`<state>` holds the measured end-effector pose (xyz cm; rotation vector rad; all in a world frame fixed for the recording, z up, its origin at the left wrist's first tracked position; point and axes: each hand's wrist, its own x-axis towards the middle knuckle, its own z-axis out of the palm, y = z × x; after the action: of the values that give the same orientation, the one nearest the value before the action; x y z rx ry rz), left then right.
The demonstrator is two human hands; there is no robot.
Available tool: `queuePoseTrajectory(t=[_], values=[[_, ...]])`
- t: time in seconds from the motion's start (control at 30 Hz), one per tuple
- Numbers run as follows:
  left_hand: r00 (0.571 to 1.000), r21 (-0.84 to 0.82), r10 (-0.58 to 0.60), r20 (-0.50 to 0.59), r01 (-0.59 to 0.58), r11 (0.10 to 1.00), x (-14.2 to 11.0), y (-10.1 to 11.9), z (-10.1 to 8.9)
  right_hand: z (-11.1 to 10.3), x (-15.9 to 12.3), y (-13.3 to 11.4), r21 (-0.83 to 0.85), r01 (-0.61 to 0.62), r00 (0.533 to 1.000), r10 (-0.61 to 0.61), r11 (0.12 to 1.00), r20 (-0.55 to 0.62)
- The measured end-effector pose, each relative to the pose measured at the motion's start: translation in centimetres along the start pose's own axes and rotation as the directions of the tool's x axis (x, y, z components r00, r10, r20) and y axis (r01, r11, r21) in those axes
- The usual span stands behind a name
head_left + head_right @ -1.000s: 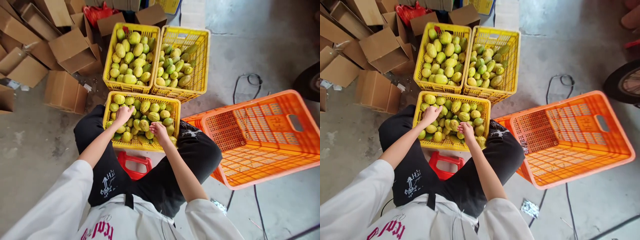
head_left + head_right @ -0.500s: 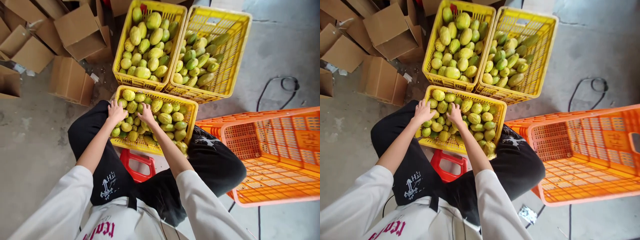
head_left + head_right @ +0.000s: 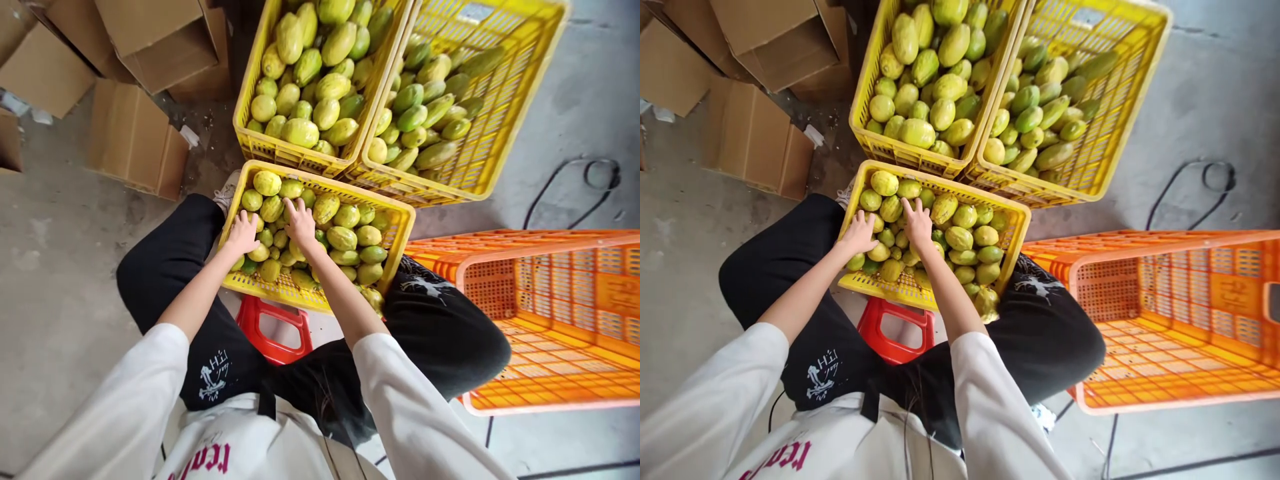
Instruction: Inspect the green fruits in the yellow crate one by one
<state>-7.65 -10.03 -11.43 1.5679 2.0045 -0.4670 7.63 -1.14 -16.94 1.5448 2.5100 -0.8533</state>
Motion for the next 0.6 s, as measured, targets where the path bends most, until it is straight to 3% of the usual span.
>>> queuePoseTrajectory(t=[0.2, 0.4, 0.5, 0.6], values=[[0.987, -0.095, -0.008, -0.162, -0.007, 0.995, 0.8, -0.2, 2.2, 0.9, 0.5, 1.2, 0.051, 0.055, 0.996, -0.051, 0.997, -0.067], [0.971, -0.147, -0.077, -0.225, 0.044, 0.988, 1.1, 0.2, 2.9, 1.3, 0.5, 1.9, 0.146, 0.107, 0.993, -0.098, 0.983, -0.071], [0.966, -0.128, -0.091, -0.243, 0.061, 0.990, 0.7, 0.8, 3.1, 1.7, 0.2, 2.1, 0.250, 0.073, 0.997, -0.065, 0.966, -0.040], [0.961, -0.126, -0.119, -0.250, 0.090, 0.988, 0.1, 1.3, 3.3, 2.3, -0.5, 1.8, 0.388, -0.049, 0.999, 0.036, 0.921, 0.039]])
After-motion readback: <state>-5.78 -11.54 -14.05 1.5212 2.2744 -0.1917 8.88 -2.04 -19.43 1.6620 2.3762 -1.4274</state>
